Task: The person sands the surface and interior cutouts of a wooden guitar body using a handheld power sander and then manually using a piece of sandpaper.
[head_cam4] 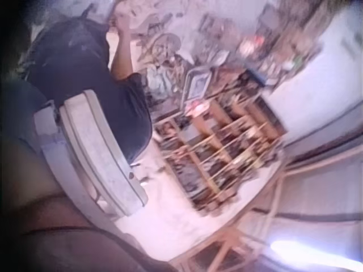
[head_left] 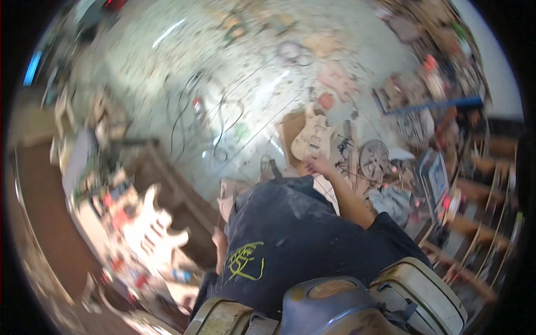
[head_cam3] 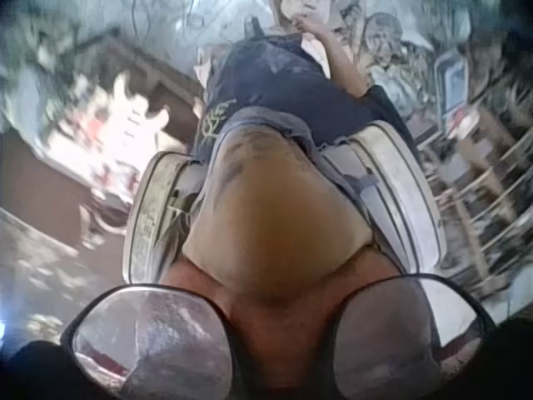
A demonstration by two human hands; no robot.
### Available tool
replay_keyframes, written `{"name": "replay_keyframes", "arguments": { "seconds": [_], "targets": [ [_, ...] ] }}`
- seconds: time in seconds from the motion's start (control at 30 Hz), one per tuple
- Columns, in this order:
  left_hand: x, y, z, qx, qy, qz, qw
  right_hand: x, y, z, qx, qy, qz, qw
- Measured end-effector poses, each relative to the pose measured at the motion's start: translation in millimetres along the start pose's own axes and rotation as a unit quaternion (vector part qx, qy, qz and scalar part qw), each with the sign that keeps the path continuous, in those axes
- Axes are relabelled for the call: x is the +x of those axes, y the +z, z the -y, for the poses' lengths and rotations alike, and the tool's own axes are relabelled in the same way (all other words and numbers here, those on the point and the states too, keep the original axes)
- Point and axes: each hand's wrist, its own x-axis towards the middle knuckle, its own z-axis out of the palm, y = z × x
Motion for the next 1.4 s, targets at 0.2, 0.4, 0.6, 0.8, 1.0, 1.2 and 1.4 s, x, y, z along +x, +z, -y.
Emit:
{"name": "replay_keyframes", "arguments": {
  "seconds": [0.2,0.4,0.6,0.8,1.0,1.2,1.4],
  "targets": [
    [122,-75,-68,-0.239,-0.084,0.206,0.945,-2,-53,-46,0.151,0.010,-0.162,0.975],
    [234,-212,-228,-0.356,-0.076,0.180,0.914,0,-48,-160,-0.204,-0.071,-0.214,0.953],
    [341,-249,-301,-0.347,-0.017,0.188,0.919,-9,21,-169,0.048,0.277,-0.185,0.942],
    [424,-251,-365,-0.283,-0.055,0.354,0.890,48,30,-99,-0.029,0.107,-0.278,0.954],
    [503,-259,-502,-0.102,0.013,0.335,0.937,113,0,48,0.084,0.057,-0.303,0.948],
    [510,-267,-709,-0.137,0.173,0.367,0.904,164,-4,-18,0.045,0.142,-0.287,0.946],
    [560,-258,-810,-0.066,0.151,0.348,0.923,168,-54,21,0.332,0.284,-0.312,0.844]
  ]
}}
